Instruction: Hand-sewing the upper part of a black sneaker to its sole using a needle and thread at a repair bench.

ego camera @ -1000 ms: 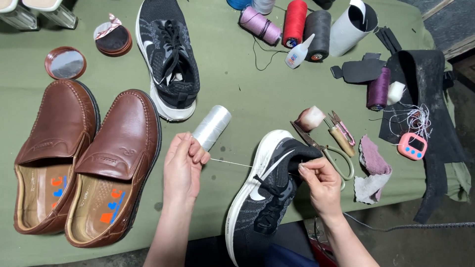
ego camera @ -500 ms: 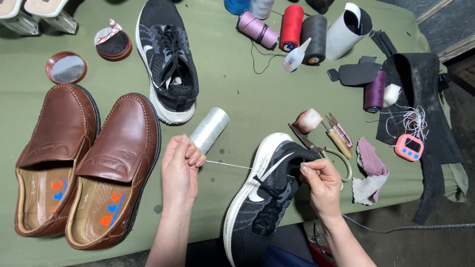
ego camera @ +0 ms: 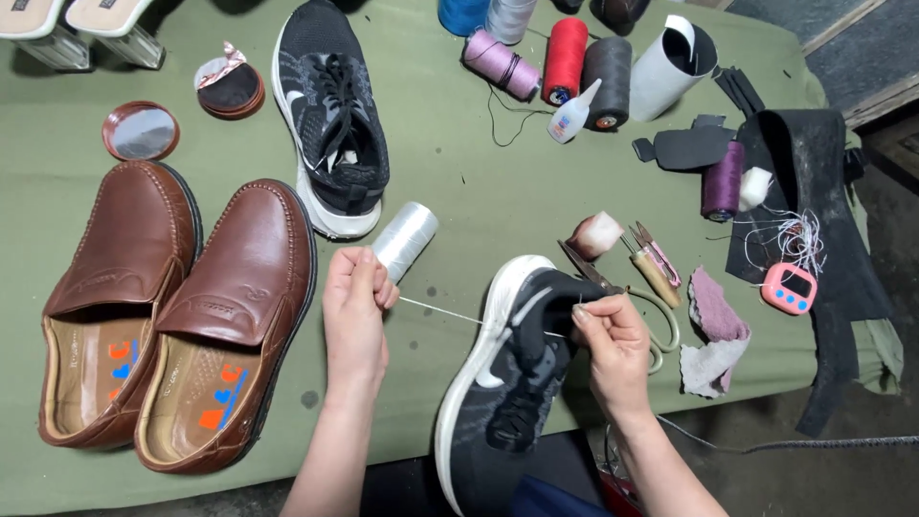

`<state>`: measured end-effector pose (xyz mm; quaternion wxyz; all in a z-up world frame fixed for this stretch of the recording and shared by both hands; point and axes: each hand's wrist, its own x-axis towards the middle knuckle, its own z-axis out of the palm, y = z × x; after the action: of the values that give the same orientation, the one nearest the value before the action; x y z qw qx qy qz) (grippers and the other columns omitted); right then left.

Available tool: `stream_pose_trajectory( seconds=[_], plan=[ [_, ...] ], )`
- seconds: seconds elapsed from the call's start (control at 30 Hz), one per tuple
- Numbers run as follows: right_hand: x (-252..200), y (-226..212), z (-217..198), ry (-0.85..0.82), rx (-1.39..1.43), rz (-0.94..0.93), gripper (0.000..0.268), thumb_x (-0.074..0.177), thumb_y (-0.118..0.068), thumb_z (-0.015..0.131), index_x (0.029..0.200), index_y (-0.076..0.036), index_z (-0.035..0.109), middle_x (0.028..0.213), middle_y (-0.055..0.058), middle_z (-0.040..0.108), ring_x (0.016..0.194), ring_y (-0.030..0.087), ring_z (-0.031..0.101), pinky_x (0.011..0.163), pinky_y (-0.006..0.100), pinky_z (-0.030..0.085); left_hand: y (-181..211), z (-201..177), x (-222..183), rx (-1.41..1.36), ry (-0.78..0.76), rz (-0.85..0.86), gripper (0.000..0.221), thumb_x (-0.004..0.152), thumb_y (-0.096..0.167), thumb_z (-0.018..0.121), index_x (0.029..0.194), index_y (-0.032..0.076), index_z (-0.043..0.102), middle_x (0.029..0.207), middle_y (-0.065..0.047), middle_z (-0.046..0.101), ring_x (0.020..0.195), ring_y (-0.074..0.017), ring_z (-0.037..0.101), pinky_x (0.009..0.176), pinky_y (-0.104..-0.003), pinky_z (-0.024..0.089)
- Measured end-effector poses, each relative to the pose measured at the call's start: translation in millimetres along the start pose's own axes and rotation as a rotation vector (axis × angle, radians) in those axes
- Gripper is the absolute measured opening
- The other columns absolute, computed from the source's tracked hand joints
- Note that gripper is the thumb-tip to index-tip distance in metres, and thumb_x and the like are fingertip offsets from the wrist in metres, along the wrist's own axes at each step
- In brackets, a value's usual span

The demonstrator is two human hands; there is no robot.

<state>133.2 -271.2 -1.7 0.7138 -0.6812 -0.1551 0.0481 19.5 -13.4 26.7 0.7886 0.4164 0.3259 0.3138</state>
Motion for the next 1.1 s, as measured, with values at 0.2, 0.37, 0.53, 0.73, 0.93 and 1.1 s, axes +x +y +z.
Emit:
stream_pose_trajectory(
  seconds=[0.2, 0.37, 0.53, 0.73, 0.93, 1.1],
  plan=[
    [-9.1, -6.1, 15.0, -0.096, 0.062, -0.010, 0.006, 0.091, 0.009, 0.069, 0.094, 0.004, 0.068, 0.062, 0.008, 0.056, 0.058, 0.010, 0.049, 0.056, 0.027, 0.047, 15.7, -20.3, -17.9, 0.494, -0.065, 0.087, 0.009, 0.102, 0.012, 0.062, 0.096, 0.006, 0.060, 0.078, -0.010, 0.066, 0.074, -0.0150, 0.066, 0.075, -0.029, 0.054],
    [-11.8, -13.9, 21.1, -0.138, 0.081, -0.031, 0.006, 0.093, 0.009, 0.066, 0.098, 0.007, 0.069, 0.068, 0.011, 0.052, 0.061, 0.013, 0.050, 0.058, 0.029, 0.049, 20.7, -39.0, -28.0, 0.778, -0.029, 0.179, 0.012, 0.098, 0.018, 0.070, 0.102, 0.009, 0.063, 0.087, -0.012, 0.069, 0.076, -0.0203, 0.069, 0.071, -0.033, 0.058],
    [-10.1, -44.7, 22.5, -0.242, -0.094, 0.046, 0.010, 0.102, -0.012, 0.061, 0.103, -0.004, 0.067, 0.087, 0.006, 0.061, 0.076, 0.014, 0.058, 0.073, 0.025, 0.049, 26.0, -47.8, -39.3, 1.194, -0.070, 0.513, 0.031, 0.094, 0.023, 0.066, 0.119, 0.007, 0.058, 0.131, -0.014, 0.058, 0.123, -0.0329, 0.056, 0.099, -0.044, 0.043],
    [-7.1, -32.5, 23.3, -0.216, -0.061, 0.048, 0.013, 0.100, -0.002, 0.060, 0.101, 0.004, 0.072, 0.069, 0.011, 0.061, 0.061, 0.013, 0.052, 0.057, 0.028, 0.047, -18.2, -49.1, -30.1, 1.534, -0.207, 0.419, 0.095, 0.066, 0.013, 0.090, 0.149, 0.002, 0.046, 0.132, -0.022, 0.059, 0.117, -0.0387, 0.058, 0.094, -0.049, 0.046],
    [10.5, -13.2, 21.1, -0.080, 0.227, 0.190, 0.014, 0.107, -0.007, 0.052, 0.105, 0.003, 0.062, 0.064, 0.001, 0.044, 0.057, 0.007, 0.040, 0.053, 0.021, 0.038, -50.8, -16.1, 27.8, 1.381, -0.236, 0.596, 0.075, 0.076, 0.002, 0.079, 0.146, 0.005, 0.052, 0.122, -0.018, 0.058, 0.112, -0.0377, 0.055, 0.092, -0.047, 0.046],
    [22.6, -17.9, 29.1, -0.018, 0.467, 0.253, 0.011, 0.107, -0.010, 0.054, 0.106, 0.000, 0.059, 0.069, 0.003, 0.047, 0.060, 0.009, 0.045, 0.061, 0.027, 0.042, -38.2, 18.8, 49.6, 1.525, -0.222, 0.674, 0.102, 0.070, 0.006, 0.088, 0.157, 0.007, 0.034, 0.142, -0.026, 0.044, 0.134, -0.0452, 0.042, 0.102, -0.055, 0.043]
  ],
)
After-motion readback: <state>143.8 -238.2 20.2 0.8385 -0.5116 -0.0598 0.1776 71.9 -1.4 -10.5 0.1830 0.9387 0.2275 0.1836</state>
